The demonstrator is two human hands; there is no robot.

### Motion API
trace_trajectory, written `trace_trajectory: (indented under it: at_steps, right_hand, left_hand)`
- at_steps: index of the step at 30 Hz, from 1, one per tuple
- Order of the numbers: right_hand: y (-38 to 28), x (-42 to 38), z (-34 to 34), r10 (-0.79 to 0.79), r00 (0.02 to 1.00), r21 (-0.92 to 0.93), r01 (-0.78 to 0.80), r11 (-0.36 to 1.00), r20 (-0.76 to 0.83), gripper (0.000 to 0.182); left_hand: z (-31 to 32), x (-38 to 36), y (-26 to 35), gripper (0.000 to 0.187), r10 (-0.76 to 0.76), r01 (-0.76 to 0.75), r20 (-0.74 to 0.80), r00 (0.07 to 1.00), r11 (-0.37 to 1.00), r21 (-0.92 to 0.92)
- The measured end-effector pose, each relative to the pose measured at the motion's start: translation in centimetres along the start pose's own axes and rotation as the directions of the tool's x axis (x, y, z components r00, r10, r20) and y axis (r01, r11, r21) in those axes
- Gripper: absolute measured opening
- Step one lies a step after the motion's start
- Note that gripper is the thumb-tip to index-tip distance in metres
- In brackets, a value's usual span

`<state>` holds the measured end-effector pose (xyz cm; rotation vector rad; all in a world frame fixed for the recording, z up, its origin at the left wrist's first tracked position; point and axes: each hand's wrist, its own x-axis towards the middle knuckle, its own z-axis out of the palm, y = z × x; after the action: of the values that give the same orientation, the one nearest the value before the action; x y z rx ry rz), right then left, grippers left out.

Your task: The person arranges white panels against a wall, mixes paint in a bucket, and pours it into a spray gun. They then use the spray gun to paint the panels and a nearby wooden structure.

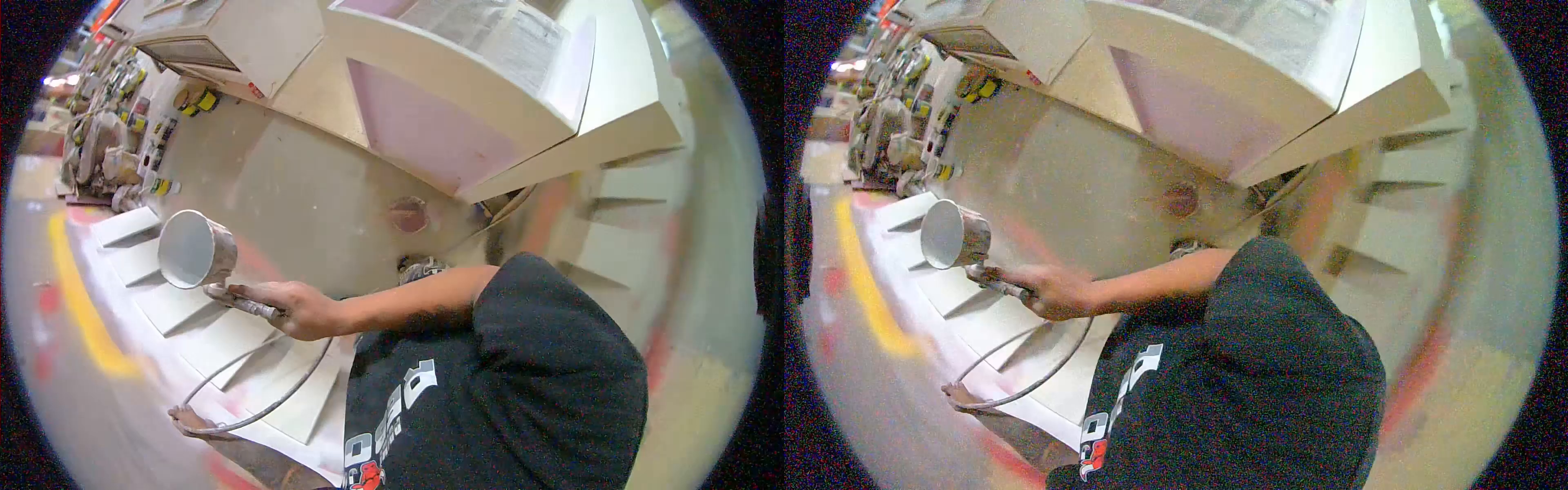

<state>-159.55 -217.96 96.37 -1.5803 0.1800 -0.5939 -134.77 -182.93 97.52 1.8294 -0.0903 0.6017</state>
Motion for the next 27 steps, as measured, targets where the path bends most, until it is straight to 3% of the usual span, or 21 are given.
trace_trajectory:
  at_steps: [2, 5, 7, 9, 10, 11, 13, 14, 15, 17, 21, 24, 25, 26, 27]
  right_hand:
    - [1.3, 0.9, 3.1, -0.112, 0.993, 0.097, 0.115, 0.989, -0.037, 0.055]
    - [2.0, 2.5, 7.2, -0.191, 0.979, 0.095, 0.197, 0.976, -0.074, 0.051]
    - [3.0, 3.0, 10.2, -0.209, 0.972, 0.190, 0.227, 0.955, -0.108, 0.048]
    - [4.6, 2.2, 12.7, -0.150, 0.988, 0.262, 0.155, 0.952, -0.038, 0.043]
    - [4.8, 2.2, 13.7, -0.224, 0.966, 0.255, 0.250, 0.934, -0.125, 0.043]
    - [1.1, 2.8, 10.7, -0.253, 0.957, 0.266, 0.282, 0.922, -0.140, 0.042]
    - [-0.6, 3.0, 9.6, -0.167, 0.981, 0.279, 0.189, 0.942, -0.102, 0.043]
    - [-0.6, 3.0, 10.0, -0.175, 0.974, 0.379, 0.219, 0.899, -0.147, 0.045]
    - [0.7, 2.8, 10.4, -0.160, 0.978, 0.281, 0.193, 0.940, -0.137, 0.049]
    - [2.8, 2.3, 9.5, -0.284, 0.950, 0.152, 0.302, 0.941, -0.127, 0.052]
    - [1.5, 2.0, 7.2, -0.147, 0.988, 0.104, 0.151, 0.983, -0.052, 0.056]
    - [3.1, 2.2, 6.5, 0.024, 0.996, 0.155, -0.011, 0.988, -0.084, 0.041]
    - [2.9, 2.6, 7.0, 0.096, 0.992, 0.177, -0.080, 0.981, -0.085, 0.040]
    - [4.2, 3.6, 7.2, 0.079, 0.996, 0.175, -0.071, 0.982, -0.041, 0.040]
    - [5.6, 4.9, 7.0, 0.060, 0.998, -0.078, -0.061, 0.995, -0.016, 0.039]
  left_hand:
    - [0.3, 2.7, -3.3, 0.037, 0.012, -0.012, 0.025, 1.000, 1.000, -0.027]
    - [0.9, 6.1, -6.1, 0.036, 0.016, -0.015, 0.030, 0.999, 0.999, -0.033]
    - [1.0, 8.5, -8.1, 0.035, 0.024, -0.023, 0.031, 0.999, 0.999, -0.043]
    - [1.3, 10.4, -10.4, 0.034, 0.038, -0.035, 0.050, 0.998, 0.997, -0.062]
    - [1.4, 11.7, -10.9, 0.034, 0.045, -0.041, 0.053, 0.998, 0.997, -0.062]
    - [1.4, 12.3, -8.1, 0.033, 0.055, -0.052, 0.055, 0.997, 0.997, -0.050]
    - [1.6, 13.8, -8.1, 0.032, 0.048, -0.044, 0.073, 0.996, 0.998, -0.054]
    - [1.7, 14.3, -8.5, 0.032, 0.046, -0.041, 0.078, 0.996, 0.997, -0.060]
    - [1.7, 14.6, -9.3, 0.031, 0.039, -0.032, 0.082, 0.996, 0.997, -0.076]
    - [1.9, 14.6, -12.0, 0.031, 0.022, -0.010, 0.094, 0.995, 0.992, -0.124]
    - [3.2, 14.0, -16.1, 0.029, -0.050, 0.075, 0.107, 0.993, 0.965, -0.252]
    - [5.7, 13.0, -19.2, 0.028, -0.163, 0.235, 0.172, 0.972, 0.753, -0.614]
    - [6.3, 13.1, -20.0, 0.027, -0.168, 0.229, 0.158, 0.973, 0.771, -0.594]
    - [8.1, 13.7, -20.6, 0.023, -0.168, 0.188, 0.104, 0.980, 0.955, -0.230]
    - [10.4, 13.8, -20.4, 0.022, -0.165, 0.151, 0.060, 0.985, 0.971, 0.185]
